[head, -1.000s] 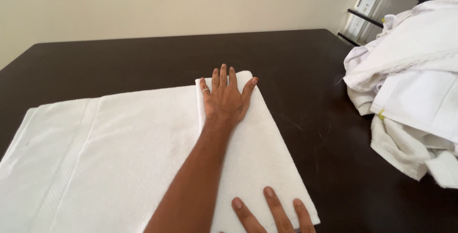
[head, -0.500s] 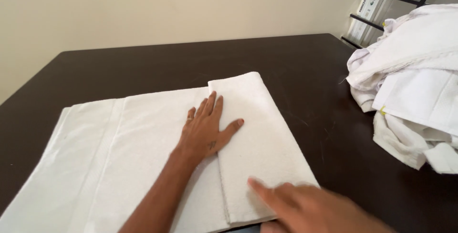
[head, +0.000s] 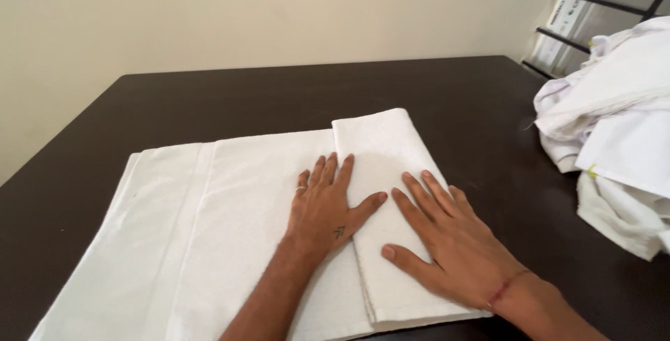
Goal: The person folds a white towel on a dark table. They smooth the fabric, fold the towel in half lengthwise, then fold it again to create a smaller rectangle. Finally, they fold the towel into thirds and roll it into a compact bundle.
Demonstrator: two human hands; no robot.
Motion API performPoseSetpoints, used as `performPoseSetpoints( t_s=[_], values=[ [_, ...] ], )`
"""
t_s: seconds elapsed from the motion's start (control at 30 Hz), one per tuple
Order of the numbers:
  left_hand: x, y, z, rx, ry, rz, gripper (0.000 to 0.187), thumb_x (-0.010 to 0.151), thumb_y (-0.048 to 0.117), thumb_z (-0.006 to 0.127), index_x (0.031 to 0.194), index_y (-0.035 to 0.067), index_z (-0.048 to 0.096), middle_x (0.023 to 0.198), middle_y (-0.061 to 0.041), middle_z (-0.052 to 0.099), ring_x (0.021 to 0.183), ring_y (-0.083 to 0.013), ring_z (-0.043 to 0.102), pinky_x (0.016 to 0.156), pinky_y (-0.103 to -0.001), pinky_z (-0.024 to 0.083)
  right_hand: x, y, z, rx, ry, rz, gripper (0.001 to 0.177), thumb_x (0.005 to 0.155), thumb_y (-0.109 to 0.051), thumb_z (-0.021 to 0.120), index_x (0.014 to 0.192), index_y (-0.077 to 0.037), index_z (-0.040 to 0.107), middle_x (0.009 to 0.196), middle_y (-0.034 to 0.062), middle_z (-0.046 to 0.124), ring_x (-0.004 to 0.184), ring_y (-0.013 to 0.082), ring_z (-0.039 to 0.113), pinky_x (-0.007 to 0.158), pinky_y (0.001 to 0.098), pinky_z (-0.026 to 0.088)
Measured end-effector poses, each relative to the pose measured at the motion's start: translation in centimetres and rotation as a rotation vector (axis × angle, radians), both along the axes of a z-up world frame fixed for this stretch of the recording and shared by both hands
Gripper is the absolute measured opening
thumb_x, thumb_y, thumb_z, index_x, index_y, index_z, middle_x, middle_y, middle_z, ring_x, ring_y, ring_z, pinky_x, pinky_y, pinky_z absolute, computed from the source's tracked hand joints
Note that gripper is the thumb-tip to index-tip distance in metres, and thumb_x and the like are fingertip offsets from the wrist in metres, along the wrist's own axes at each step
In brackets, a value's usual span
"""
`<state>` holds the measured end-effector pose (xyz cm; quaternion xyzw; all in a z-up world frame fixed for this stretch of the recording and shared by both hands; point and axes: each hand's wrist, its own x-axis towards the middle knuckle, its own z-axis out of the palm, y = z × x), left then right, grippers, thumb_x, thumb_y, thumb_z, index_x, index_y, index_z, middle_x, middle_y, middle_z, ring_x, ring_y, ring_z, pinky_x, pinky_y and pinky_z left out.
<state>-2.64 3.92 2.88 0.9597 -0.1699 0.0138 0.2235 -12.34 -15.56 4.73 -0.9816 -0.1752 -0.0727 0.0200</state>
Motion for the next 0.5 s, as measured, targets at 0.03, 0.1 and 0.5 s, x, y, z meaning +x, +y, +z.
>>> performPoseSetpoints(
  t_s=[0.03,0.1,0.5],
  values=[
    [0.1,-0.1,0.0,-0.006,-0.004,-0.012,0.101,0.084,0.079,0.051,0.158,0.014,0.029,0.165,-0.017,0.024,0.156,-0.0304,0.012,0.126,-0.051,0.011,-0.3,-0.1,0.0,-0.028,-0.018,0.008,0.089,0.097,-0.069,0.036,0.16,-0.006,0.027,0.168,0.0199,0.016,0.157,0.0371,0.002,0.121,0.0562,0.01],
    [0.1,0.0,0.0,-0.02,0.002,-0.02,0.101,0.084,0.078,0.051,0.158,0.013,0.029,0.165,-0.017,0.024,0.156,-0.0309,0.012,0.125,-0.052,0.011,-0.9,-0.6,-0.5,-0.042,-0.033,0.041,0.091,0.096,-0.071,0.038,0.16,-0.007,0.026,0.168,0.0205,0.015,0.157,0.039,0.0,0.119,0.0579,0.009],
    [0.1,-0.4,-0.6,-0.103,-0.054,-0.004,0.087,0.096,0.059,0.056,0.154,0.0,0.029,0.159,-0.024,0.032,0.152,-0.0376,0.019,0.123,-0.057,0.015,-3.6,-1.7,-3.9,-0.179,-0.373,0.355,0.1,0.095,-0.084,0.038,0.161,-0.01,0.022,0.165,0.0247,0.012,0.148,0.0507,0.009,0.114,0.0734,0.014]
  ],
)
